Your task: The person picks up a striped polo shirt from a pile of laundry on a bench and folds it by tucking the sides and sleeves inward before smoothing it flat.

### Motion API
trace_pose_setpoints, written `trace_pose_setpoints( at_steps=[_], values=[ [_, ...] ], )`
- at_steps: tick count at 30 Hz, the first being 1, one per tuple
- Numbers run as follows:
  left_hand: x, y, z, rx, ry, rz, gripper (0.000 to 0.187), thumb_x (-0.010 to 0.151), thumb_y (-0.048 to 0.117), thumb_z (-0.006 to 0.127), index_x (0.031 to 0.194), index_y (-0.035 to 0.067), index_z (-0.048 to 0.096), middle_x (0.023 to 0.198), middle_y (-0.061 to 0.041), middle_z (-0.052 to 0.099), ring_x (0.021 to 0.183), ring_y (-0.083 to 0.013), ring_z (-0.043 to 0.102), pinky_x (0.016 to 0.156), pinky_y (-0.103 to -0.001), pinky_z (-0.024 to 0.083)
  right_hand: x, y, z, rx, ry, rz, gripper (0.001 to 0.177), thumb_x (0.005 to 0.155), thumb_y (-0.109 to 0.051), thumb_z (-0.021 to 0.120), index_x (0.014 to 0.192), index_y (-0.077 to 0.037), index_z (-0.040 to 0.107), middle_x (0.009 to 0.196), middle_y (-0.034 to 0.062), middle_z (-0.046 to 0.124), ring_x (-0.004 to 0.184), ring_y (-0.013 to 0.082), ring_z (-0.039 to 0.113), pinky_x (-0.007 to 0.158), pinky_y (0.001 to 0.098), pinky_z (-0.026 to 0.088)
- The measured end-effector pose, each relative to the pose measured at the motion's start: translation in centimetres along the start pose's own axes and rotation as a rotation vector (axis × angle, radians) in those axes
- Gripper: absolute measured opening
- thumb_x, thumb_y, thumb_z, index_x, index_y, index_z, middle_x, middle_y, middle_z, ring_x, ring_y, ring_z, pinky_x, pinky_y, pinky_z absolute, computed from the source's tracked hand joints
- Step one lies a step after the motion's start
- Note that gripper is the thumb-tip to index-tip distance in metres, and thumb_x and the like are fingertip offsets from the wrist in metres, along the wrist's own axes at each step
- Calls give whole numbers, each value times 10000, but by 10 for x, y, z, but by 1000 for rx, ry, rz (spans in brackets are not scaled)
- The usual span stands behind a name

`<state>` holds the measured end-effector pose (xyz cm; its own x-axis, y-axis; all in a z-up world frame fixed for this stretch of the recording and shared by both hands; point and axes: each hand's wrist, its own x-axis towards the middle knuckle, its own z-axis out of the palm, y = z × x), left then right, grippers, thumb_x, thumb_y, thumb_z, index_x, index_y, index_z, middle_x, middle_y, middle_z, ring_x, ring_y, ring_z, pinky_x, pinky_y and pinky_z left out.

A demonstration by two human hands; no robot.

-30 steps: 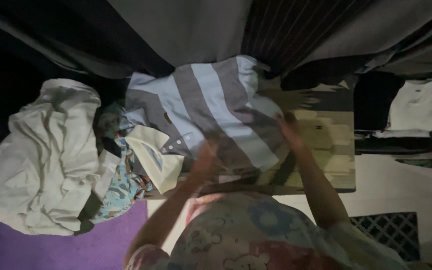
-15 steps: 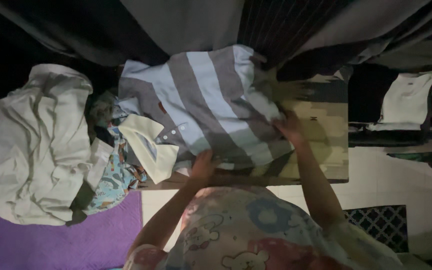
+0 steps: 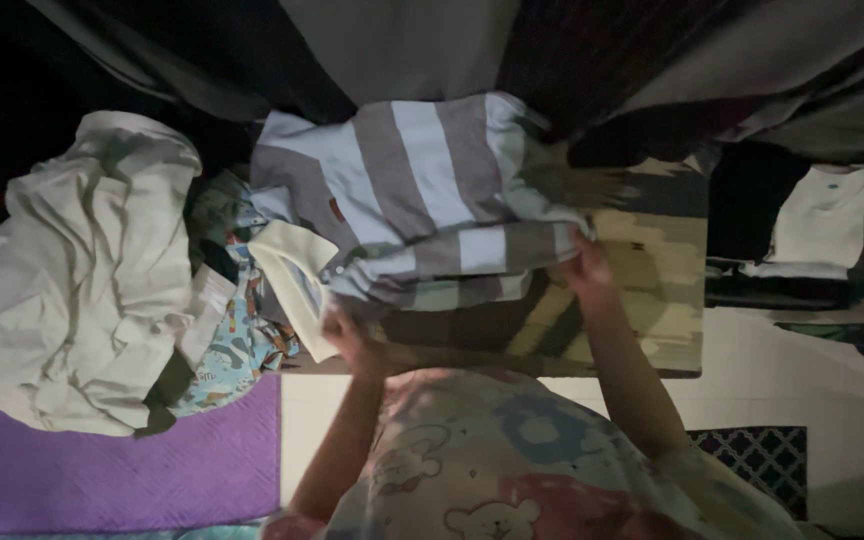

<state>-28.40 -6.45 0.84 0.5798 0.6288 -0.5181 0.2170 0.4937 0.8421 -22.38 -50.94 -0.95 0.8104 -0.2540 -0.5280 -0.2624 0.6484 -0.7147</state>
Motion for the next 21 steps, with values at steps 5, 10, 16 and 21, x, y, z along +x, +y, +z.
trace_pose_setpoints(
  at_steps=[5, 10, 16, 21],
  values=[
    [-40, -49, -15, 830, -874, 998, 540, 791, 205, 791, 1238, 17, 554, 1073, -182, 618, 918, -387, 614, 774, -478, 525, 8, 6, 8, 128, -75, 15, 276, 998, -236, 628, 1221, -76, 656, 1154, 60, 731, 1070, 211, 715, 959, 374, 585],
    [-24, -91, 33, 1026, -877, 650, 546, 873, 112, 648, 1403, 20, 554, 1002, -206, 656, 900, -391, 639, 789, -467, 526, 13, 11, 16, 217, -141, -112, 328, 1078, -345, 559, 1263, -82, 623, 1172, 68, 719, 1065, 211, 714, 956, 398, 587],
    [-21, -45, 29, 33, -421, -296, 546, 1019, 323, 651, 1393, -70, 591, 1168, -43, 733, 1041, -193, 660, 911, -318, 524, 12, -2, 12, 47, 185, -316, 228, 1087, -269, 638, 1238, -99, 624, 1089, 46, 664, 919, 173, 637, 783, 354, 514],
    [-20, 106, -109, 637, -953, -239, 810, 911, 282, 664, 1574, 45, 262, 1404, -116, 572, 1245, -223, 618, 1043, -365, 527, -64, -20, -43, -84, -131, -400, 277, 991, -111, 736, 1241, -49, 634, 1105, 57, 659, 948, 160, 618, 751, 316, 507]
  ],
)
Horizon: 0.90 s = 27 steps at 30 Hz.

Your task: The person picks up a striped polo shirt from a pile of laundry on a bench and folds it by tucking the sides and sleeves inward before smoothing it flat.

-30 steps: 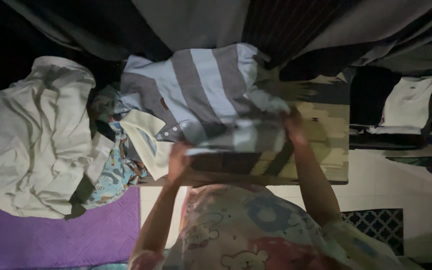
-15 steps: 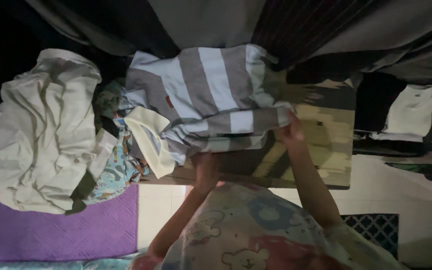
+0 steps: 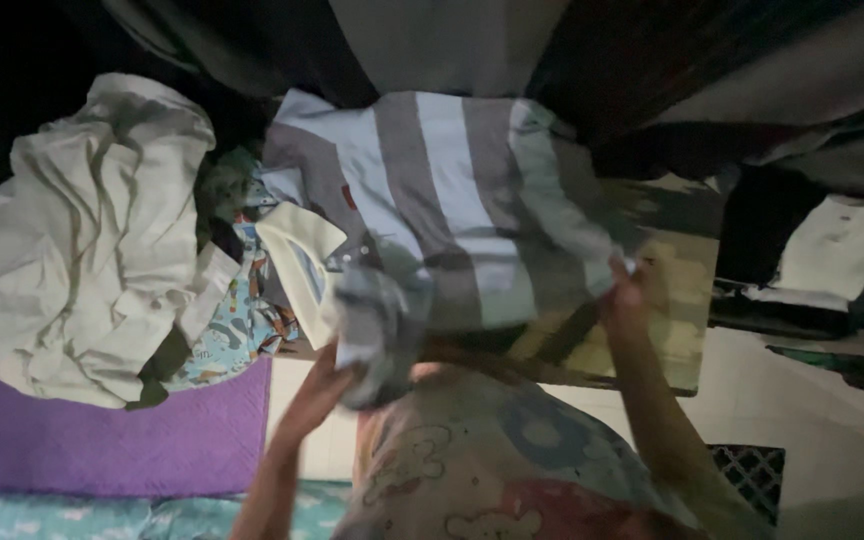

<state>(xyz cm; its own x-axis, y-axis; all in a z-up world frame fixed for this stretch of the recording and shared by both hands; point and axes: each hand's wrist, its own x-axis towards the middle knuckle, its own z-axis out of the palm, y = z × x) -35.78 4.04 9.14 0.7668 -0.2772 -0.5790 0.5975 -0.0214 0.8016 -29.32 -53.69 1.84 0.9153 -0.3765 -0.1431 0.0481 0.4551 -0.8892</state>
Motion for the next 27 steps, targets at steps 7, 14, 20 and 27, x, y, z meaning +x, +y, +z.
trace_pose_setpoints(
  at_steps=[7, 14, 20, 27],
  values=[
    [-49, -17, -57, 1232, -251, -457, 644, 916, 497, 778, 1365, 72, 597, 1295, -186, 634, 1211, -342, 599, 1021, -444, 487, 3, -15, -27, -1490, -284, -184, 415, 806, -93, 766, 1189, -107, 609, 1069, 143, 622, 943, 373, 645, 855, 526, 544],
    [98, 78, -42, 1003, 800, 623, 693, 877, 208, 801, 1452, -19, 488, 1400, -380, 475, 1299, -550, 457, 1092, -553, 391, 107, 17, 41, -1592, -383, -779, 424, 875, -268, 696, 1180, 26, 705, 1139, 278, 679, 1023, 487, 610, 942, 525, 454],
    [194, 119, -65, 1031, 865, 659, 707, 938, 336, 785, 1448, -51, 486, 1382, -335, 525, 1246, -517, 499, 1060, -577, 406, 172, 43, 99, -1476, -231, -126, 492, 873, -409, 766, 1176, -29, 690, 1104, 204, 699, 996, 410, 639, 882, 515, 500],
    [295, 110, -117, 1239, 884, 299, 710, 835, 429, 823, 1224, -107, 569, 916, -243, 733, 818, -441, 712, 713, -553, 563, 213, 34, 105, -1203, -109, 415, 540, 864, -468, 790, 1223, -87, 659, 1135, 144, 685, 985, 350, 630, 836, 502, 521]
  ],
)
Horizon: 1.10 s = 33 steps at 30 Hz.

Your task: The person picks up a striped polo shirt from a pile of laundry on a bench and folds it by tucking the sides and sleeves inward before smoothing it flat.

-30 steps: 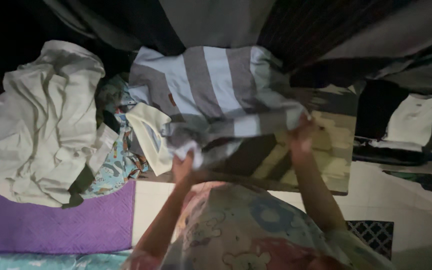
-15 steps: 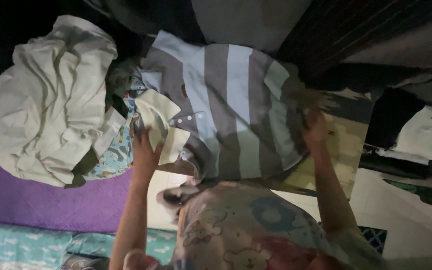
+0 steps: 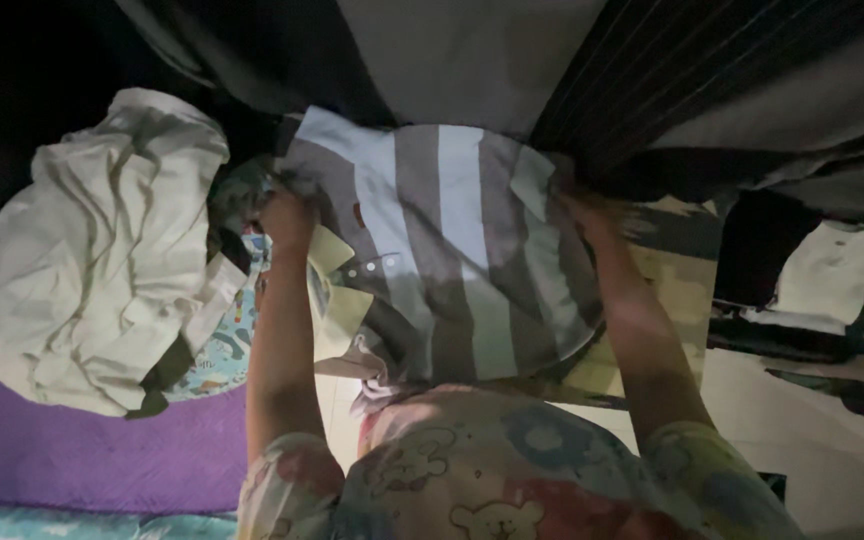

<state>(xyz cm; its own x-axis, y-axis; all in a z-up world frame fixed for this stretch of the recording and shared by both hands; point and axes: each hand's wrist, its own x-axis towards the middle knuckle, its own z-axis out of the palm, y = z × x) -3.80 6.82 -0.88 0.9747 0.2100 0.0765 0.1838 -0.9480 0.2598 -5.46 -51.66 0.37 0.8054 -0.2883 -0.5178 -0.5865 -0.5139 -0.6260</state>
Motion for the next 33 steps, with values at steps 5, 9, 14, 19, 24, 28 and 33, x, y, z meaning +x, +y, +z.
trace_pose_setpoints(
  at_steps=[5, 9, 14, 19, 24, 28, 33],
  values=[
    [25, -18, -6, -150, 58, 91, 441, 846, 336, 816, 1143, 50, 659, 949, -227, 715, 889, -464, 681, 742, -566, 538, 10, 6, -10, -4, 129, -20, 514, 882, -429, 777, 1215, -57, 654, 1111, 176, 679, 974, 368, 637, 848, 509, 524],
    [42, -4, -53, -320, 250, 200, 271, 968, 120, 706, 1214, 38, 625, 1122, -235, 673, 1021, -496, 634, 819, -532, 527, 31, -3, -27, 11, 382, -93, 494, 897, -397, 767, 1208, -33, 651, 1092, 202, 674, 965, 382, 642, 858, 515, 526],
    [71, 30, -65, -43, 297, 124, 434, 916, 74, 684, 1339, 11, 613, 1238, -265, 599, 1095, -481, 570, 805, -582, 486, 28, 2, -23, -57, 521, -268, 468, 915, -358, 754, 1200, -2, 646, 1069, 234, 668, 954, 400, 648, 870, 522, 529],
    [-15, 74, -50, -157, 68, 275, 532, 928, 230, 729, 1378, 20, 536, 1386, -256, 520, 1263, -470, 490, 1123, -578, 347, -51, 32, 13, -104, 541, -463, 444, 933, -318, 741, 1192, 28, 642, 1045, 267, 662, 943, 417, 654, 882, 530, 532],
    [-176, 80, -79, -352, 217, 218, 598, 916, 188, 753, 1431, 6, 511, 1498, -266, 430, 1346, -484, 436, 1153, -555, 341, -125, 84, 16, -69, 361, -314, 443, 890, -341, 781, 1076, 48, 683, 911, 252, 681, 814, 405, 680, 766, 505, 544],
    [-249, 49, -66, -317, 303, -273, 707, 886, 196, 803, 1448, -44, 448, 1438, -274, 425, 1332, -483, 442, 1141, -564, 336, -152, 122, 7, -372, 238, -517, 394, 806, -374, 864, 910, -16, 737, 865, 168, 694, 727, 321, 714, 658, 427, 529],
    [-300, 9, -29, -554, 154, -265, 761, 869, 182, 802, 1422, -140, 390, 1386, -324, 466, 1321, -463, 449, 1130, -533, 348, -172, 140, -1, 287, 54, -272, 262, 991, -219, 744, 927, -29, 576, 779, 54, 526, 731, 152, 494, 643, 357, 431]
  ],
)
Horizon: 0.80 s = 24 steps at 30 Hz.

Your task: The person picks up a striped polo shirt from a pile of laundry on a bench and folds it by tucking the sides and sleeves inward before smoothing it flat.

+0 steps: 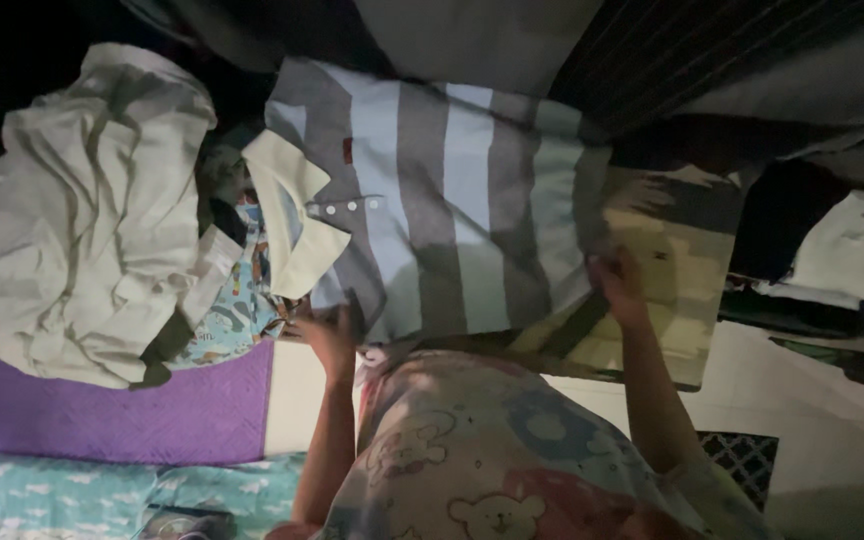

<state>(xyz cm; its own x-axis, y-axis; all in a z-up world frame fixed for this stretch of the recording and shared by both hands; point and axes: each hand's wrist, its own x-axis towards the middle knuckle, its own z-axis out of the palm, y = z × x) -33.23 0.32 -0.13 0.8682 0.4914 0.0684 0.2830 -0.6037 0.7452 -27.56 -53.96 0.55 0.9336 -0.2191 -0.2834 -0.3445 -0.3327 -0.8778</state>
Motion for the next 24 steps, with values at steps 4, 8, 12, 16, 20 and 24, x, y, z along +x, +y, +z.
trace_pose_setpoints(
  at_steps=[4, 8, 12, 16, 20, 24],
  values=[
    [6, -1, 8, -262, 74, -115, 623, 888, 127, 732, 1388, -77, 421, 1351, -294, 507, 1262, -377, 489, 1089, -490, 389, -19, 0, -10, -79, 314, -202, 118, 1031, -109, 696, 1052, -70, 586, 948, -1, 543, 825, 133, 525, 712, 326, 462],
    [29, 26, -36, -290, 97, -399, 454, 975, 116, 656, 1396, 15, 518, 1010, -268, 560, 880, -364, 532, 840, -489, 424, -42, -3, -34, -354, 214, -137, 198, 1044, -198, 675, 988, -48, 559, 921, 111, 550, 803, 253, 567, 695, 414, 486],
    [32, 33, -78, -72, -127, -363, 386, 972, 134, 649, 1335, 49, 548, 777, -112, 686, 696, -268, 680, 686, -416, 536, -45, -4, -30, -604, 29, -19, 237, 937, -282, 694, 1001, -55, 667, 907, 176, 663, 840, 362, 674, 747, 472, 532],
    [32, 21, -83, 113, -151, 110, 441, 893, 174, 717, 1281, 2, 598, 962, -224, 708, 840, -368, 691, 716, -462, 540, -37, -6, -20, -657, 45, -34, 383, 933, -374, 725, 1093, -34, 650, 952, 198, 678, 896, 438, 655, 748, 510, 521],
    [44, -4, -58, 193, -188, -34, 290, 919, 252, 744, 1085, 21, 689, 934, -220, 711, 870, -403, 688, 775, -473, 534, -10, -16, -12, -669, 103, -342, 339, 1025, -398, 642, 1138, -80, 674, 1032, 191, 667, 969, 426, 649, 832, 501, 524],
    [57, -29, -35, -229, -276, -398, 288, 923, 182, 719, 1075, -58, 672, 980, -244, 686, 982, -444, 627, 810, -484, 520, 33, -27, 9, -492, 199, -273, 449, 977, -446, 638, 1139, -28, 636, 984, 205, 658, 935, 419, 650, 825, 511, 519]
  ],
)
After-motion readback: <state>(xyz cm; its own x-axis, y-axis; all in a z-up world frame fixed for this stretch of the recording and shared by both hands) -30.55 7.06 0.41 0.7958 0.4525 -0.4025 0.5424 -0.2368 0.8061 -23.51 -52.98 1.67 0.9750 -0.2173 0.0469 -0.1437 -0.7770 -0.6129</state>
